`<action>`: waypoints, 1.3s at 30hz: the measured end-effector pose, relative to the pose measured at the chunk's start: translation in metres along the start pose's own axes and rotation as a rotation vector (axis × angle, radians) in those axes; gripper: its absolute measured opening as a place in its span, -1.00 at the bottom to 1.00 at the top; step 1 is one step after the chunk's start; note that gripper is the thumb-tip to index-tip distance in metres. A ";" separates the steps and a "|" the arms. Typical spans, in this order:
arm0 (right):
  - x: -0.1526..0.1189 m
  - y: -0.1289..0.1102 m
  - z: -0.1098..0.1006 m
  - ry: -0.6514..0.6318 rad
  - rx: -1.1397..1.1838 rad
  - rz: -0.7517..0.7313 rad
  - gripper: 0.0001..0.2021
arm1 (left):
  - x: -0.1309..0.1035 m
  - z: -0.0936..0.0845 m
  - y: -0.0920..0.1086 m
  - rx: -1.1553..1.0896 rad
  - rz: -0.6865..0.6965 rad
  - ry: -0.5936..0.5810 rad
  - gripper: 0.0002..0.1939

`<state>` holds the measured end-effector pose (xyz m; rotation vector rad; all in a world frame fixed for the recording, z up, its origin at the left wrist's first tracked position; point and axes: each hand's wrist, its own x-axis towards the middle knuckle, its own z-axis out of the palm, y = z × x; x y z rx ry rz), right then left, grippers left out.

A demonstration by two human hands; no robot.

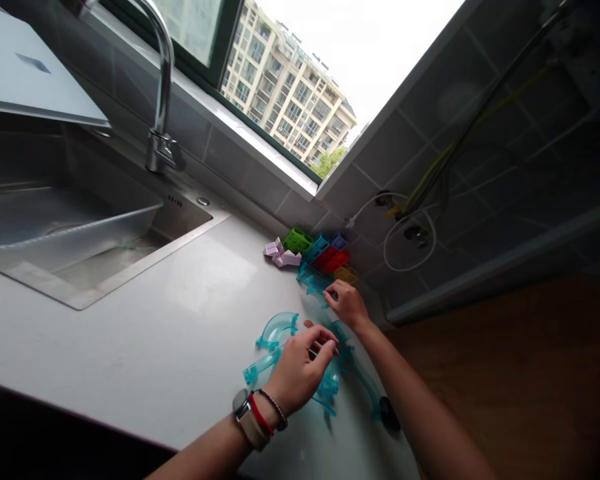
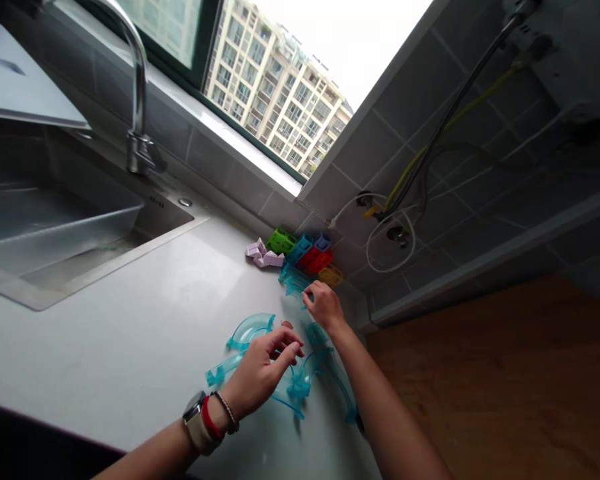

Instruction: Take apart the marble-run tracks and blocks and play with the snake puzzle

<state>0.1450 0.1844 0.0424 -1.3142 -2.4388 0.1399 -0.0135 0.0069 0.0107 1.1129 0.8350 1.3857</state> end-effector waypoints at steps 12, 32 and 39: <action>-0.001 0.033 0.042 -0.100 -0.234 0.033 -0.78 | 0.000 -0.002 -0.004 0.070 -0.038 -0.098 -0.75; -0.159 -0.051 0.008 0.458 0.194 0.183 -0.76 | -0.006 0.010 -0.006 0.067 -0.228 -0.318 -0.56; -0.268 -0.058 0.031 0.631 0.314 0.623 -0.62 | -0.025 0.023 0.013 0.369 0.030 -0.388 -0.51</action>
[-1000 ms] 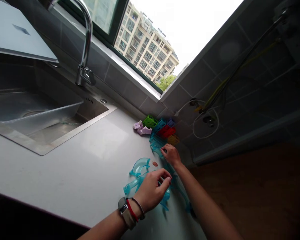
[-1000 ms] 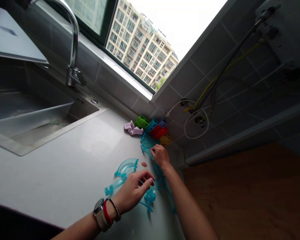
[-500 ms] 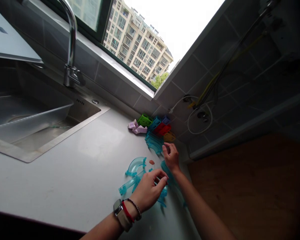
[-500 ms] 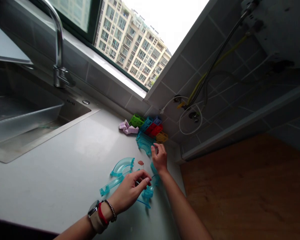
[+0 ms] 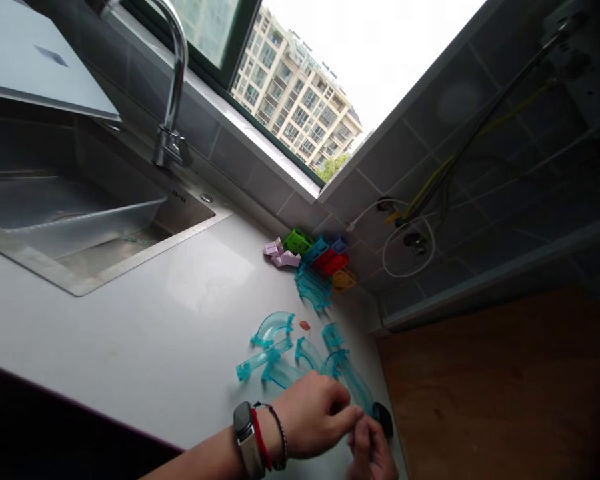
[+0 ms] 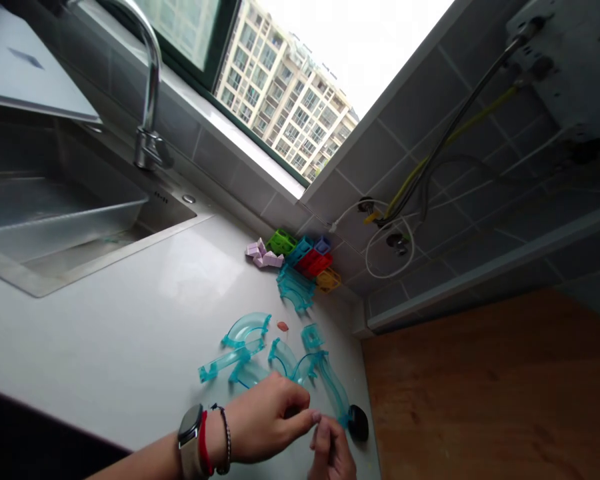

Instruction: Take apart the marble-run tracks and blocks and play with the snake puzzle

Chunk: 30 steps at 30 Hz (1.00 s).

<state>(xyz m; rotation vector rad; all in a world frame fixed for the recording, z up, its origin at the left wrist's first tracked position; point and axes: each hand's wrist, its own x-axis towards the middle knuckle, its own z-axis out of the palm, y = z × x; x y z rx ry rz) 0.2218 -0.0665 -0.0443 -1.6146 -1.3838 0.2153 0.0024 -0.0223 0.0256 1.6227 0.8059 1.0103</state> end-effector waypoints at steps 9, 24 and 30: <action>-0.009 0.000 0.007 -0.421 0.164 0.140 -0.40 | -0.013 -0.021 0.002 0.375 0.057 0.050 -0.58; -0.010 0.009 -0.001 -0.338 0.731 0.337 -0.32 | -0.003 -0.112 0.020 0.884 -0.173 -0.048 -0.63; -0.014 0.012 -0.004 -0.328 0.811 0.338 -0.36 | 0.011 -0.106 0.004 1.111 -0.327 -0.116 -0.64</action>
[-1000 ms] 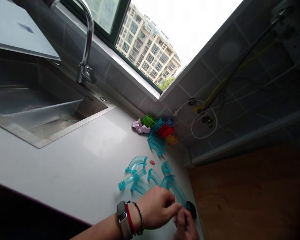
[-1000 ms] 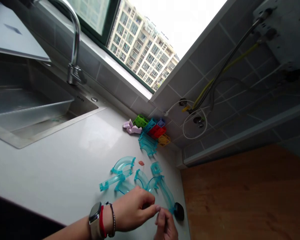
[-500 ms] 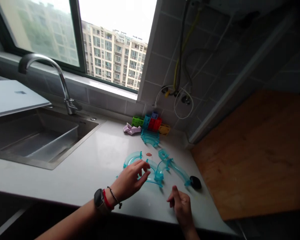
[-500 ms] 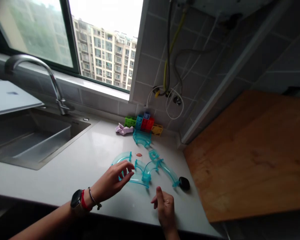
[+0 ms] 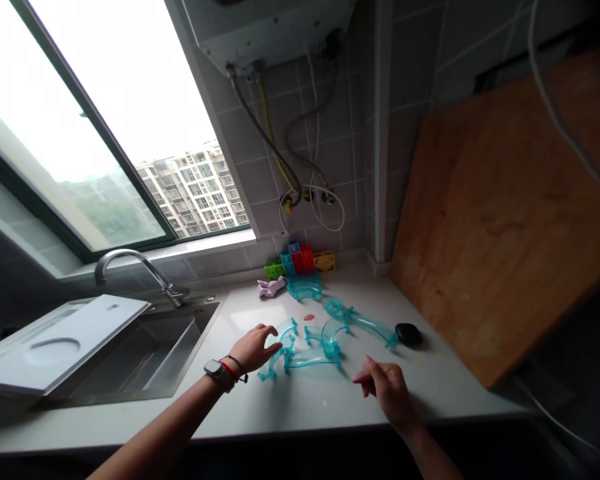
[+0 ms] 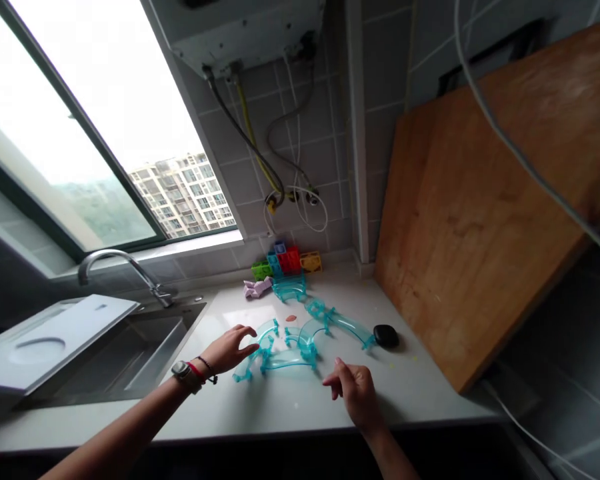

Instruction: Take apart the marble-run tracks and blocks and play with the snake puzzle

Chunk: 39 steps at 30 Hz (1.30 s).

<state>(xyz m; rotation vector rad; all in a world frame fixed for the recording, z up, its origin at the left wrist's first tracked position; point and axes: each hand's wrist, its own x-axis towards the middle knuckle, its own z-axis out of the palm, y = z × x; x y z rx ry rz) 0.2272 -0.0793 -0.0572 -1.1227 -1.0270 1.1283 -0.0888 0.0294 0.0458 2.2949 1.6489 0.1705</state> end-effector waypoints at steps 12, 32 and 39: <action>0.003 -0.013 -0.003 -0.038 0.061 0.001 -0.34 | 0.009 0.010 -0.006 0.142 -0.071 -0.143 -0.71; 0.003 -0.011 -0.003 -0.020 0.022 -0.029 -0.31 | -0.022 -0.016 0.015 0.214 0.245 -0.032 -0.73; 0.002 -0.012 -0.004 -0.026 -0.008 -0.039 -0.31 | -0.027 -0.013 0.023 0.328 0.192 -0.007 -0.83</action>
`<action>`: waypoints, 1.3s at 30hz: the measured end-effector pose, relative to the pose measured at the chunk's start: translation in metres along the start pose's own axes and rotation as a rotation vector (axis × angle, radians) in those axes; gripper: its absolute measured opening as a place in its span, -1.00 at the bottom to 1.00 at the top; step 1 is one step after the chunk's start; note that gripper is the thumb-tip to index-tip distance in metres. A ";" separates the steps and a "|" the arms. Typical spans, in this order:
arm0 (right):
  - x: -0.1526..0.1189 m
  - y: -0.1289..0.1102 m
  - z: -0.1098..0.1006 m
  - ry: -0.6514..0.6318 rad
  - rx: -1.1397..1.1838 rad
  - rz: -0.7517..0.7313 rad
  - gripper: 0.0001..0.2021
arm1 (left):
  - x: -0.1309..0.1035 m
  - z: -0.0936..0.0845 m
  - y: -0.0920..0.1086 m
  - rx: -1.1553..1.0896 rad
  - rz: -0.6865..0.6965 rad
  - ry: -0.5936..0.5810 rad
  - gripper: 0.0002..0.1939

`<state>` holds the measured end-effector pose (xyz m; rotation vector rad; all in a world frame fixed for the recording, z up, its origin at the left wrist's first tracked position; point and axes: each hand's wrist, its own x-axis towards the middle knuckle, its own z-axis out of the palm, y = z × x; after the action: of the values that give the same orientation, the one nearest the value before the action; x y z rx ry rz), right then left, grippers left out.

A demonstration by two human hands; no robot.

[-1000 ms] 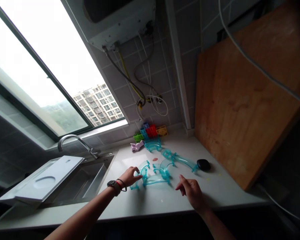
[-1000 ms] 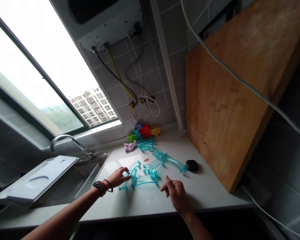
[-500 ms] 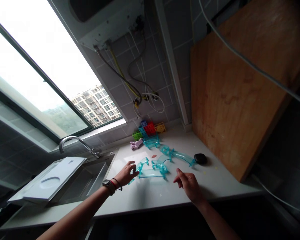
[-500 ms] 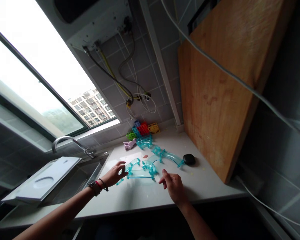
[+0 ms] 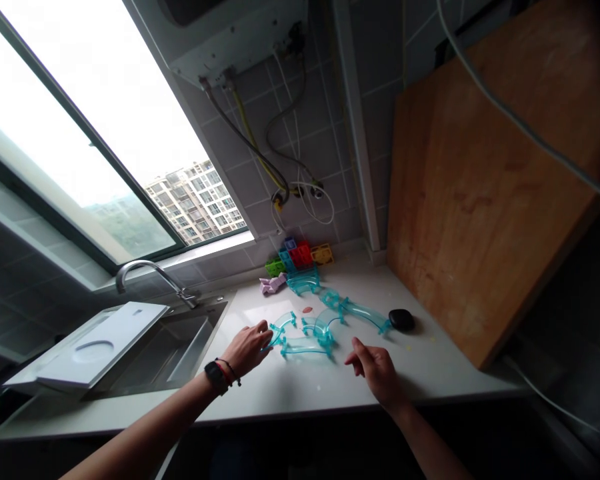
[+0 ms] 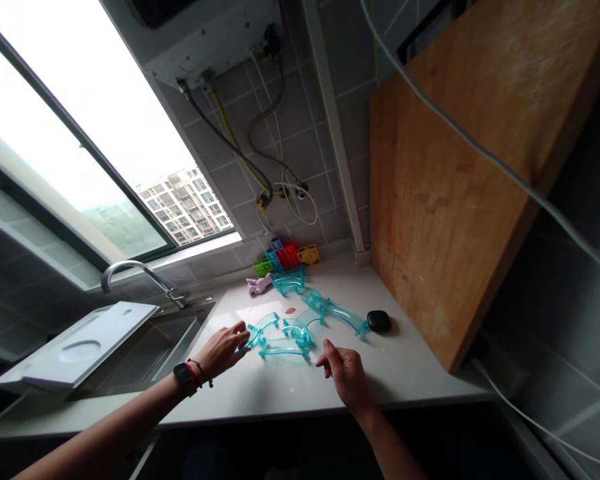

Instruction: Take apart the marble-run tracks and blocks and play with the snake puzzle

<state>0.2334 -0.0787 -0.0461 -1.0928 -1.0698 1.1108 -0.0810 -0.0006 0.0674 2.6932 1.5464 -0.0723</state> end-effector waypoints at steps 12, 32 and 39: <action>-0.001 0.000 -0.001 -0.009 -0.006 0.006 -0.34 | 0.034 0.012 -0.014 -0.055 -0.334 0.087 -0.38; 0.000 -0.001 -0.001 -0.029 -0.011 0.002 -0.34 | 0.093 0.052 -0.019 -0.197 -0.497 0.023 -0.60; -0.001 -0.002 0.000 -0.030 -0.013 -0.016 -0.32 | 0.086 0.024 -0.025 -0.315 -0.479 0.131 -0.60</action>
<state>0.2337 -0.0798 -0.0448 -1.0789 -1.1093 1.1124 -0.0597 0.0845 0.0385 2.0854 2.0110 0.3135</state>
